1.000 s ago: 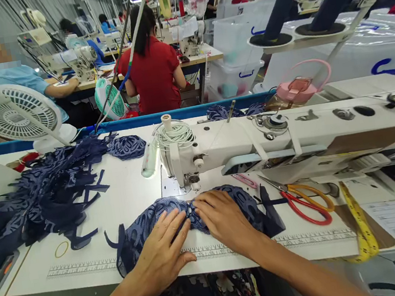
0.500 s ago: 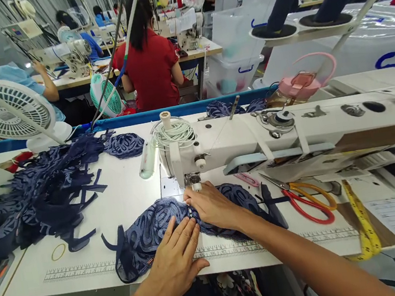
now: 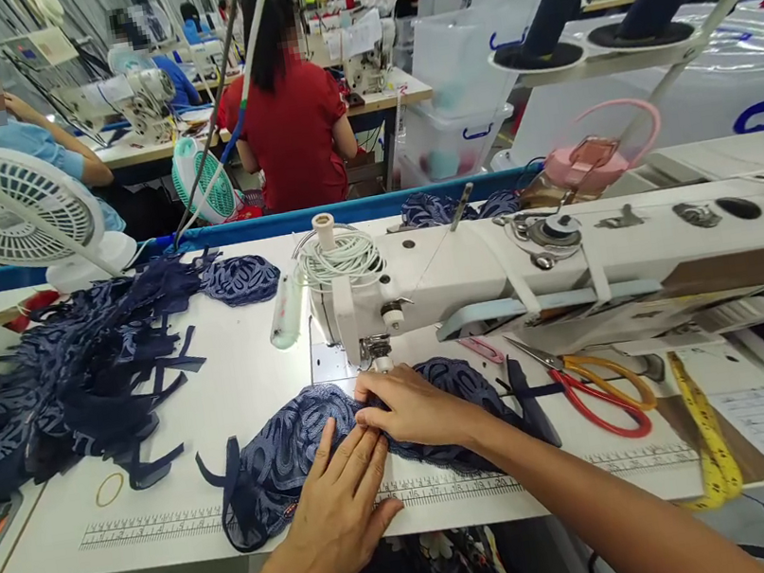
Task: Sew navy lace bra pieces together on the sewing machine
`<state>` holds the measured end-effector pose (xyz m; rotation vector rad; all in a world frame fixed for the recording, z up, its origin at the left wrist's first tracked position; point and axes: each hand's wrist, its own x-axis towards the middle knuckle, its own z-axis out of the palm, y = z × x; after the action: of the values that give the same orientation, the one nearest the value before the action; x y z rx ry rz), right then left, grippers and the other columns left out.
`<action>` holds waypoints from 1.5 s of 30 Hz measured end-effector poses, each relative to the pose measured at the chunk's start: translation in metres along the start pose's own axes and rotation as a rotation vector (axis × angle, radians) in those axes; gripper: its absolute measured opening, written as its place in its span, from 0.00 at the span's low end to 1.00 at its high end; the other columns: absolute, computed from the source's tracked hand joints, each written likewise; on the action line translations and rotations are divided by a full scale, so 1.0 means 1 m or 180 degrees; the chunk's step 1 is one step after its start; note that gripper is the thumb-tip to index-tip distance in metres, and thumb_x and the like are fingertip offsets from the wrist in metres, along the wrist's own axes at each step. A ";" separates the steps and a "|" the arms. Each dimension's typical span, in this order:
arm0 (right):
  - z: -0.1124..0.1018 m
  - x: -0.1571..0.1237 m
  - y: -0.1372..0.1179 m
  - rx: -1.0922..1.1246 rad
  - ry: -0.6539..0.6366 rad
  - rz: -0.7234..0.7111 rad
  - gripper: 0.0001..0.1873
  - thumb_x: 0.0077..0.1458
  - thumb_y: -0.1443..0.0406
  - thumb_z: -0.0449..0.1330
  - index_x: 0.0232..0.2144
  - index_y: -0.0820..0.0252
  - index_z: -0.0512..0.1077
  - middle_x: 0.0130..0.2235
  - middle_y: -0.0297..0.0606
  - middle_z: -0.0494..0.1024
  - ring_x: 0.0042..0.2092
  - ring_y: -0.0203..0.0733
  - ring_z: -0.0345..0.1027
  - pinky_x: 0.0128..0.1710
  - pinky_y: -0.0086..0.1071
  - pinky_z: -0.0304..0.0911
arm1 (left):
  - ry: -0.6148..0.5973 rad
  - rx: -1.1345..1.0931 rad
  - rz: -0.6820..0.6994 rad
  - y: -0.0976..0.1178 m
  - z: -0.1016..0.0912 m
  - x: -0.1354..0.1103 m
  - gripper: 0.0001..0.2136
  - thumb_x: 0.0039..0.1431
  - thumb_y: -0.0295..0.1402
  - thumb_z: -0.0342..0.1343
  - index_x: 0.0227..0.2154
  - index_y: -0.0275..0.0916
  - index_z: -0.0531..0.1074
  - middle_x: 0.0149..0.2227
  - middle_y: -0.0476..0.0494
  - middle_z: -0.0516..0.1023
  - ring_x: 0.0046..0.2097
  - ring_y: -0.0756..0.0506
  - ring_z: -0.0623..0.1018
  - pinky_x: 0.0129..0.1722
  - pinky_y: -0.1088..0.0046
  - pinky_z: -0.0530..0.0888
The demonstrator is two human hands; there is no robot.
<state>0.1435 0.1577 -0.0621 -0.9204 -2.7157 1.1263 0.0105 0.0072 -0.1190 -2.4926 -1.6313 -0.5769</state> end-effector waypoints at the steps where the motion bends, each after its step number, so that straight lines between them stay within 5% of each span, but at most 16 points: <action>1: 0.002 0.000 0.000 0.0000 0.0049 0.0014 0.02 0.59 0.65 0.56 0.36 0.55 0.67 0.36 0.32 0.76 0.37 0.39 0.68 0.39 0.32 0.58 | 0.0004 -0.0002 -0.0003 0.000 0.000 0.000 0.24 0.68 0.43 0.46 0.60 0.32 0.63 0.61 0.38 0.68 0.65 0.40 0.61 0.68 0.51 0.49; 9: 0.004 0.000 -0.009 -0.0701 0.0137 0.0266 0.08 0.64 0.62 0.52 0.34 0.57 0.67 0.32 0.34 0.77 0.35 0.42 0.70 0.41 0.37 0.55 | 0.0060 -0.0040 -0.0027 0.000 -0.003 0.002 0.23 0.67 0.43 0.47 0.58 0.32 0.65 0.59 0.41 0.70 0.64 0.41 0.63 0.69 0.52 0.42; 14: -0.002 -0.001 -0.003 -0.0101 -0.0060 0.0014 0.05 0.61 0.66 0.54 0.38 0.54 0.70 0.36 0.32 0.79 0.39 0.40 0.71 0.40 0.32 0.58 | 0.0068 -0.0084 -0.0040 0.000 -0.001 0.001 0.22 0.68 0.42 0.47 0.57 0.32 0.66 0.58 0.41 0.71 0.63 0.41 0.65 0.69 0.52 0.41; 19: 0.016 0.000 0.005 0.0070 0.0422 -0.0027 0.07 0.59 0.69 0.55 0.36 0.55 0.72 0.36 0.32 0.79 0.38 0.39 0.71 0.42 0.33 0.60 | 0.0077 -0.0107 -0.0047 0.000 0.000 0.001 0.22 0.68 0.41 0.48 0.58 0.32 0.65 0.59 0.41 0.70 0.63 0.41 0.65 0.69 0.52 0.42; 25: 0.032 0.002 0.010 -0.0388 0.1017 -0.0830 0.11 0.61 0.72 0.50 0.35 0.59 0.71 0.33 0.38 0.77 0.36 0.41 0.69 0.39 0.34 0.60 | 0.0128 -0.0058 -0.0107 0.000 0.002 0.003 0.21 0.67 0.39 0.48 0.57 0.31 0.67 0.59 0.40 0.71 0.62 0.40 0.66 0.69 0.53 0.43; 29: 0.035 0.004 0.013 -0.0281 0.1074 -0.0540 0.10 0.60 0.72 0.53 0.41 0.56 0.71 0.39 0.36 0.78 0.39 0.40 0.71 0.43 0.34 0.61 | 0.0077 -0.0043 -0.0066 0.000 0.000 0.003 0.21 0.67 0.39 0.48 0.57 0.32 0.67 0.58 0.39 0.71 0.62 0.40 0.66 0.68 0.49 0.42; 37: 0.036 0.008 0.013 -0.0250 0.1163 -0.0162 0.07 0.59 0.70 0.54 0.35 0.56 0.71 0.33 0.32 0.79 0.35 0.38 0.71 0.44 0.34 0.60 | -0.0090 -0.0155 -0.0050 -0.007 -0.004 0.000 0.22 0.67 0.39 0.47 0.59 0.33 0.64 0.60 0.40 0.69 0.63 0.40 0.64 0.67 0.46 0.36; 45: 0.029 0.004 0.019 -0.0257 0.1497 0.0053 0.09 0.60 0.65 0.55 0.43 0.55 0.73 0.40 0.35 0.80 0.48 0.43 0.69 0.51 0.38 0.60 | -0.0094 -0.0385 -0.0107 -0.015 -0.014 0.012 0.18 0.68 0.37 0.48 0.56 0.34 0.66 0.54 0.40 0.74 0.57 0.42 0.70 0.67 0.46 0.43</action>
<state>0.1424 0.1520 -0.0971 -1.0614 -2.3820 0.6931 -0.0024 0.0201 -0.1033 -2.5739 -1.7005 -0.6650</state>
